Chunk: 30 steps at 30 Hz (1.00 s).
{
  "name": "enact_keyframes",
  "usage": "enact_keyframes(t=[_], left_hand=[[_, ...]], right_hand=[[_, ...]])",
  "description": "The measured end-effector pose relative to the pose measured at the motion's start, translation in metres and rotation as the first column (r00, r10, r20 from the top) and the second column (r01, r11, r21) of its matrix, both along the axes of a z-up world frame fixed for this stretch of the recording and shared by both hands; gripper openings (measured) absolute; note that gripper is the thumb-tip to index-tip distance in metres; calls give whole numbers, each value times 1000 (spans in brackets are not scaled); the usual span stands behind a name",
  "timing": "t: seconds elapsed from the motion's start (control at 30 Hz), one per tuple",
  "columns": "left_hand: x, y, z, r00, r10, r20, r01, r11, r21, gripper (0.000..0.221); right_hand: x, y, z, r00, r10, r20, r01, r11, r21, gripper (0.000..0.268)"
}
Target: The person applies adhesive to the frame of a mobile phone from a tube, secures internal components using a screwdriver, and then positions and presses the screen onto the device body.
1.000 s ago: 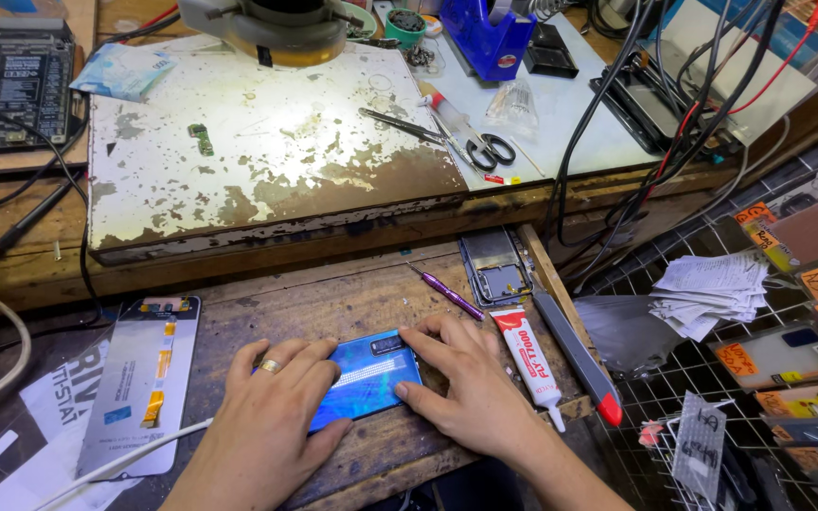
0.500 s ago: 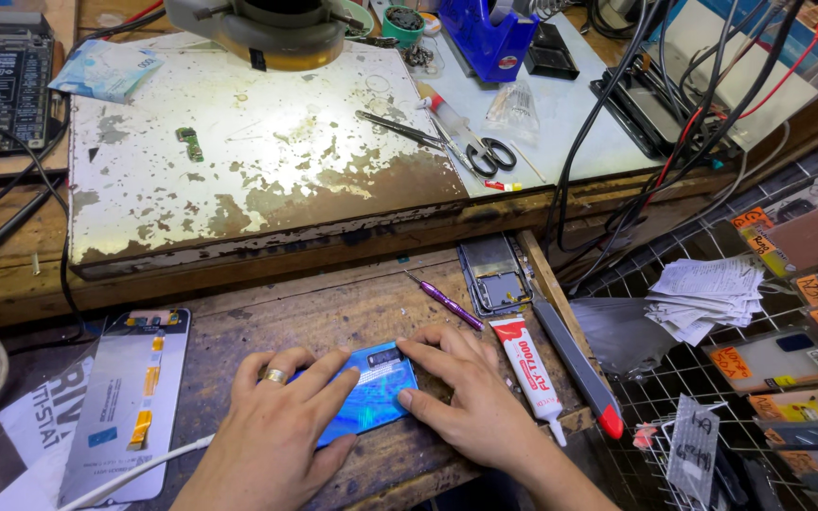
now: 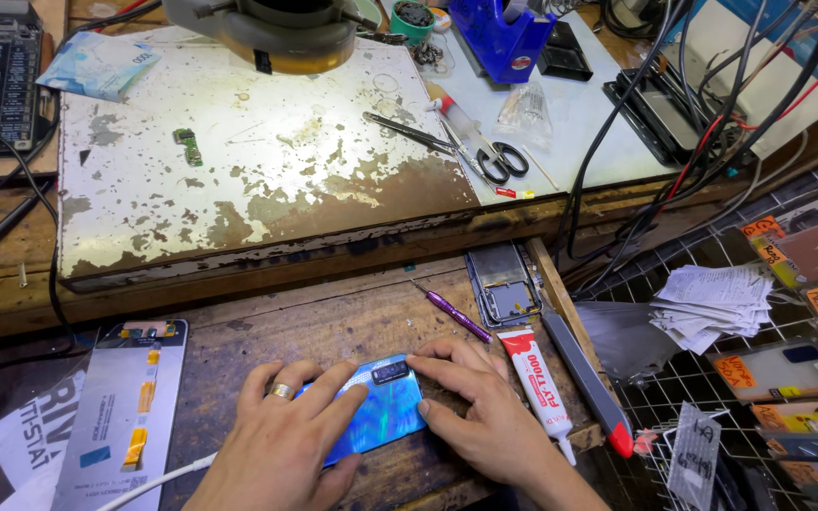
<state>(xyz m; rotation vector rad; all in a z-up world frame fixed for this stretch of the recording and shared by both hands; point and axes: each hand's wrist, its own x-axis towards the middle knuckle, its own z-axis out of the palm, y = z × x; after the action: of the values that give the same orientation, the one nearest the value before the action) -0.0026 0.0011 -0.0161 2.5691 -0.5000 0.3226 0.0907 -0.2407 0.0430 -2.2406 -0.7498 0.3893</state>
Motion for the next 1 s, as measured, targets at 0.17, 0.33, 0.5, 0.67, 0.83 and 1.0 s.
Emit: enact_keyframes(t=[0.17,0.33,0.5,0.67,0.83,1.0], left_hand=[[1,-1,2,1000,-25,-12,25,1000,-14,72],[2,1,3,999,-22,37,21,1000,5,68],[-1,1,6,998,-19,65,17,999,34,64],[-1,-1,18,998,-22,61,21,1000,21,63],[-1,-3,28,1000,-19,22,19,999,33,63],[0,-5,30,999,-16,-30,18,999,44,66]], right_hand=[[3,-1,1,998,42,39,-42,999,-12,45],[-1,0,1,995,41,91,-36,998,-56,47],[-6,-8,1,985,105,135,-101,994,-35,48],[-11,-16,4,979,148,143,-139,988,-73,46],[-12,-16,4,956,190,225,-170,980,-107,45],[-10,-15,7,951,196,239,-170,977,-127,43]])
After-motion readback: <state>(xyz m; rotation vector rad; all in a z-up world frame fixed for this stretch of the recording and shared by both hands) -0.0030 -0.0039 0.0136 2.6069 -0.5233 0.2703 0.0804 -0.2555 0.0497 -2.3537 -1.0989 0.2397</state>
